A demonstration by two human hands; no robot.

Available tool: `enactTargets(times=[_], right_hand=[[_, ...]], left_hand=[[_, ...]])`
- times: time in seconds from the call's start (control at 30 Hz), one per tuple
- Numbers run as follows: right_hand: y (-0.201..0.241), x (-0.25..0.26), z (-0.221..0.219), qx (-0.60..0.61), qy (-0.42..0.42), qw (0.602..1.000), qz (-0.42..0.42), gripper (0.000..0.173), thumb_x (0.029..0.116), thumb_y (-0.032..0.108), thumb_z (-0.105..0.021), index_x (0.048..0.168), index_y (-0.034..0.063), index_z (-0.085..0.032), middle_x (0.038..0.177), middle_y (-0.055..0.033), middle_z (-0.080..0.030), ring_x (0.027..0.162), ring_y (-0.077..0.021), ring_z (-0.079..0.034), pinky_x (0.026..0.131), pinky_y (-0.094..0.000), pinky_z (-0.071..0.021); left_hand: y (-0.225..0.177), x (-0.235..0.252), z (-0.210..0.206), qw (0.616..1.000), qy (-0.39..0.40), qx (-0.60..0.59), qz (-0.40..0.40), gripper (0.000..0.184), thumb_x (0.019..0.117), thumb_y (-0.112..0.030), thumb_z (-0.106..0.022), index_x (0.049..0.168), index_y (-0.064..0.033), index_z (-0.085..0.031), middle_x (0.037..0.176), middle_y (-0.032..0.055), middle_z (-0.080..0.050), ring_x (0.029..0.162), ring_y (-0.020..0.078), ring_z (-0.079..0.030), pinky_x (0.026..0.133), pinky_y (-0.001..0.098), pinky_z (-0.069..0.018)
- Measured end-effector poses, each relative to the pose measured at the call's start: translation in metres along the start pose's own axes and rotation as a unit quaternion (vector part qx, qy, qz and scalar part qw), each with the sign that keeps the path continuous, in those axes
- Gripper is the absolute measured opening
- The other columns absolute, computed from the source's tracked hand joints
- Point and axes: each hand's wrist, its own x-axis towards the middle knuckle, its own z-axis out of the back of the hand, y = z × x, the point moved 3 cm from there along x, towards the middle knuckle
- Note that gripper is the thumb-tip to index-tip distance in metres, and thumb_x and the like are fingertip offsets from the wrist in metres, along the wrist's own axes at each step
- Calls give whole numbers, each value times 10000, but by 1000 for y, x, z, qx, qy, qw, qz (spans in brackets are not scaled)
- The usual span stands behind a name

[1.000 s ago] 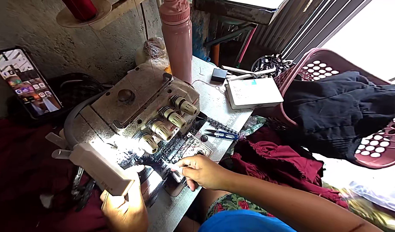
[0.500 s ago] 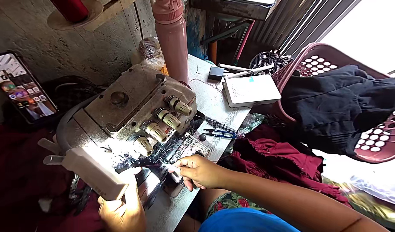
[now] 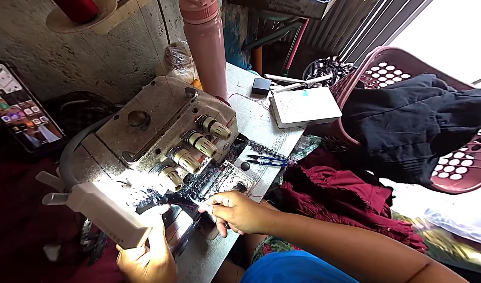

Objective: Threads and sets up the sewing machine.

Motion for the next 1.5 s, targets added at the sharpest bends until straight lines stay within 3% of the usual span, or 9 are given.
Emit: enactTargets(times=[0.37,0.93,1.03,1.1,1.13,1.17,1.27,1.4,1.5], right_hand=[[-1,0,-3,-11,4,1000,0,298,1103,171,-433,1274,12,-619,629,41,-577,419,14,-426,400,-155,-331],[-1,-3,1,13,14,1000,-23,290,1106,177,-440,1268,13,-616,646,39,-598,424,20,-441,402,-149,-340],[5,-9,3,-107,3,994,-4,295,1106,212,-438,1242,24,-621,654,26,-600,458,-12,-471,446,-184,-382],[16,-20,6,-298,-25,954,15,346,1096,243,-424,1301,57,-632,759,-63,-665,646,-175,-619,645,-374,-503],[19,-25,6,-375,-54,925,36,360,1079,235,-437,1328,68,-637,819,-126,-696,747,-280,-677,702,-484,-515],[19,-29,6,-435,-92,893,71,361,1058,216,-461,1336,80,-647,846,-162,-705,781,-345,-696,684,-535,-512],[15,-32,7,-510,-182,820,183,324,1022,189,-543,1294,114,-701,955,-157,-694,790,-342,-694,615,-485,-539],[9,-24,10,-582,-306,680,325,242,980,184,-585,1095,134,-792,833,-90,-682,671,-263,-667,468,-347,-486],[8,-18,13,-579,-307,659,368,209,939,102,-616,1030,130,-801,799,-68,-672,654,-232,-637,483,-316,-467]], left_hand=[[1,0,0,1000,0,-1,-7,228,941,-22,-465,883,18,-682,890,-103,-685,863,-114,-597,803,102,-472],[0,0,0,1000,4,-6,-4,216,953,-19,-460,913,25,-668,869,-116,-657,795,-128,-571,729,79,-464],[-1,0,0,1000,5,-7,1,215,958,-22,-459,912,17,-665,862,-128,-650,790,-133,-569,729,76,-468],[-1,0,0,1000,3,-6,1,219,950,-19,-463,912,16,-676,876,-122,-671,806,-126,-583,742,82,-473],[-1,0,0,1000,3,-3,2,218,949,-20,-465,912,13,-677,881,-122,-671,811,-127,-581,744,81,-470],[-2,0,0,1000,5,-1,2,212,952,-23,-468,915,8,-675,889,-122,-672,824,-129,-584,749,80,-471],[-2,0,-1,1000,12,-2,3,209,954,-25,-464,915,11,-665,889,-120,-670,813,-128,-582,741,80,-473],[-2,-1,0,1000,15,-2,-6,216,963,-17,-463,929,26,-672,909,-107,-683,851,-114,-602,779,94,-493],[-3,-1,0,1000,15,3,-10,228,964,-11,-455,916,22,-675,901,-103,-680,823,-115,-589,747,88,-482]])
